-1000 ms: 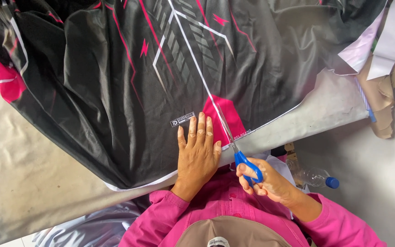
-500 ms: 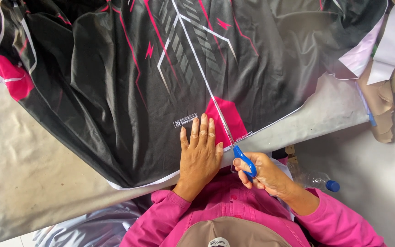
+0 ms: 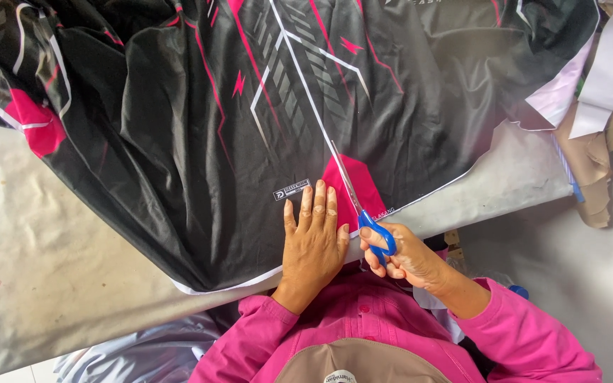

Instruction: Cutting out printed fabric pieces using scissors on a work table in a sewing factory.

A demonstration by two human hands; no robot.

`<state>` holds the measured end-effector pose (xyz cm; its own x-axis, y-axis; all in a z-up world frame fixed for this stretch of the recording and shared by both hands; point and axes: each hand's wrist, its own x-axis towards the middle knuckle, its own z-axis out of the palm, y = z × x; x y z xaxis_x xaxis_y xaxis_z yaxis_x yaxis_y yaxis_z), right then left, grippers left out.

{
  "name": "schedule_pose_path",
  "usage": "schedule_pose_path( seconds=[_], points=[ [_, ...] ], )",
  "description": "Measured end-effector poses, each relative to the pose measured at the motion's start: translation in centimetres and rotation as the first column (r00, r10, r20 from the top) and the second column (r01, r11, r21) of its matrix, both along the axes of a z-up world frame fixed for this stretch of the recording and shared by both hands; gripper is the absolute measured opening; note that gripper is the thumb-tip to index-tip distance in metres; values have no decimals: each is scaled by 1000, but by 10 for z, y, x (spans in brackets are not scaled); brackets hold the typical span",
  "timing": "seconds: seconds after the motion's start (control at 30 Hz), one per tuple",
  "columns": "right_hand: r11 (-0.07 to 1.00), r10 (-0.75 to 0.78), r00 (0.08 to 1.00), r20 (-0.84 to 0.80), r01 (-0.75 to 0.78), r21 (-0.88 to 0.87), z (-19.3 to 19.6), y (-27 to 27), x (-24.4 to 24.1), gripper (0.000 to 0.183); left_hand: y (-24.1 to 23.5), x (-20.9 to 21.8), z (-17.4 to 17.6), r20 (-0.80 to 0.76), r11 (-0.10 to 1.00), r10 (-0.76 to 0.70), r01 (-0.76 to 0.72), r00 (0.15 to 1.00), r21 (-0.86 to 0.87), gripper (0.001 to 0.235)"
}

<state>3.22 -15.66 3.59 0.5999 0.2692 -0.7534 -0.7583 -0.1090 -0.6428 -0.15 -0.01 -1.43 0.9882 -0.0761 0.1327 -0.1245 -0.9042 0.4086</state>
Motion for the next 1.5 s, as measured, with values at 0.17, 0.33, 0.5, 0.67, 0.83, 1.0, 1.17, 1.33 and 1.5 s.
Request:
schedule_pose_path(
  seconds=[0.17,0.33,0.5,0.67,0.83,1.0,1.17,1.33,1.5],
  points=[
    [999,-2,1000,2,2,-47,0,1,0,32,0,0,0,21,1000,-1,1,1000,-3,57],
    [998,0,1000,-17,-1,-56,6,6,5,34,0,0,0,30,1000,1,-1,1000,-6,57],
    [1000,-2,1000,-16,2,-19,9,14,16,40,1,0,2,46,1000,2,-2,999,-2,57],
    [999,25,1000,11,-24,-24,6,17,22,42,0,0,0,69,1000,13,-12,998,-4,58],
    [999,12,1000,13,-12,-32,7,18,22,39,0,0,-1,68,1000,13,-13,998,0,58],
    [999,8,1000,7,-8,-46,8,20,22,35,0,-1,-2,66,1000,17,-17,998,-8,58],
    [999,30,999,-16,-30,-41,5,21,31,40,0,-1,2,59,1000,14,-13,998,-16,57],
    [998,51,999,-1,-51,-30,6,30,44,44,-1,-1,-2,58,1000,12,-13,998,9,56],
    [998,50,998,28,-49,-48,4,34,49,43,-1,-1,-3,51,1000,13,-13,999,15,56]
  ],
)
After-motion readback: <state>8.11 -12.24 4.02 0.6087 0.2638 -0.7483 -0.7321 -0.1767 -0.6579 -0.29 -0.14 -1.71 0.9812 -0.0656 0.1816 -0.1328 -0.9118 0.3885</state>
